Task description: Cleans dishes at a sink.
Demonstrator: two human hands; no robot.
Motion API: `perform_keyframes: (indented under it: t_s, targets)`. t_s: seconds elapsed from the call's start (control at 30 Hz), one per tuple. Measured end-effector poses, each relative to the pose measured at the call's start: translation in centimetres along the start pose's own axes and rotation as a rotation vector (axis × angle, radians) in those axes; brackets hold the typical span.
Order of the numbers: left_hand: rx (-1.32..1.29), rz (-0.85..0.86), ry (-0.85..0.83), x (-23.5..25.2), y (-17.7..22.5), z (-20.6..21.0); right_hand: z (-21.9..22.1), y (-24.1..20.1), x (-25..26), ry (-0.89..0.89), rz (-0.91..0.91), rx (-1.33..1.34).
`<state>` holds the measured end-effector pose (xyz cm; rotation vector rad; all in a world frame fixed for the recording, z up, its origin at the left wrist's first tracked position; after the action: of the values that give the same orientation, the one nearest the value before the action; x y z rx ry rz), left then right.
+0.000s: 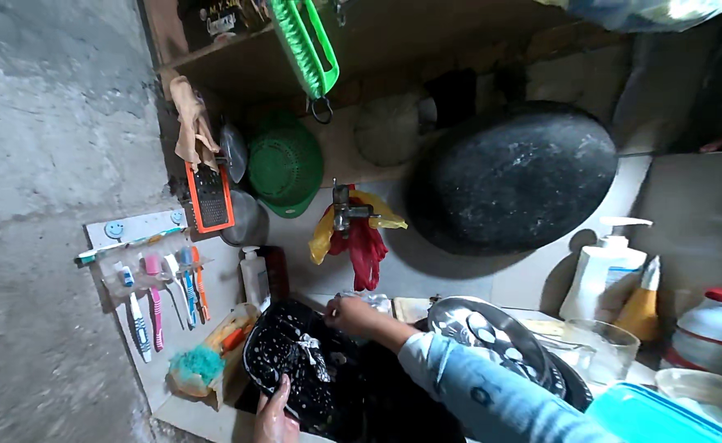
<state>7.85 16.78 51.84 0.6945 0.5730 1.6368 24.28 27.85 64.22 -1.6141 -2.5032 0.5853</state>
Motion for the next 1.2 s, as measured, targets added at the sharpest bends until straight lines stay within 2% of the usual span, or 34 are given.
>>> perform_keyframes:
  t_s: [0.07, 0.17, 0.23, 0.37, 0.47, 0.57, 0.67, 0.8, 0.83, 1.03, 1.13, 1.2]
  targets:
    - [-0.009, 0.012, 0.0, 0.0, 0.1, -0.1, 2.3, -3.5, -1.0, -0.041, -0.032, 0.116]
    - [-0.017, 0.015, 0.021, -0.3, 0.1, -0.2, 5.3, -5.0, -1.4, -0.036, -0.01, 0.059]
    - [-0.013, -0.002, 0.038, -0.4, 0.1, -0.1, 4.5, -4.2, -0.7, 0.021, 0.016, 0.06]
    - [-0.006, -0.011, 0.034, -0.5, 0.1, -0.1, 4.2, -4.6, -0.1, -0.01, 0.078, 0.035]
    - [0.012, -0.02, 0.024, -0.5, 0.1, 0.0, 5.9, -7.6, -1.2, 0.001, -0.053, -0.009]
    - [0.056, -0.052, -0.003, -0.3, -0.3, -0.3, 8.4, -9.1, -2.8, 0.017, -0.154, 0.061]
    - [0.006, -0.039, -0.054, -0.3, -0.4, -0.1, 9.9, -9.3, -4.0, 0.054, -0.192, 0.096]
    - [-0.118, 0.039, -0.039, -0.4, 0.6, 0.2, 9.7, -9.0, -6.1, 0.236, -0.427, 0.06]
    - [-0.146, 0.043, -0.025, -0.4, 0.7, 0.1, 9.5, -8.2, -6.3, 0.27, -0.441, 0.063]
    - [-0.203, 0.041, -0.068, -0.7, 0.6, 0.1, 5.9, -2.5, -2.5, 0.31, -0.077, 0.152]
    - [-0.183, 0.034, -0.069, -0.4, 0.3, -0.2, 5.9, -2.8, -0.8, 0.17, 0.027, 0.139]
    - [-0.157, 0.029, -0.049, 0.0, 0.3, -0.7, 6.5, -4.2, -0.4, 0.041, -0.046, 0.136]
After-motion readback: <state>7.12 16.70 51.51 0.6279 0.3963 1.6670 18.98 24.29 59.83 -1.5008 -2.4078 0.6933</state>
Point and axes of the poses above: each hand's wrist, its own x-axis towards the middle knuckle, its own z-axis out of the palm, y = z × x, the point moved 9 cm from there along x, towards the middle knuckle, and after that the axes turned 11 degrees about -y, right-handed, at the moved point
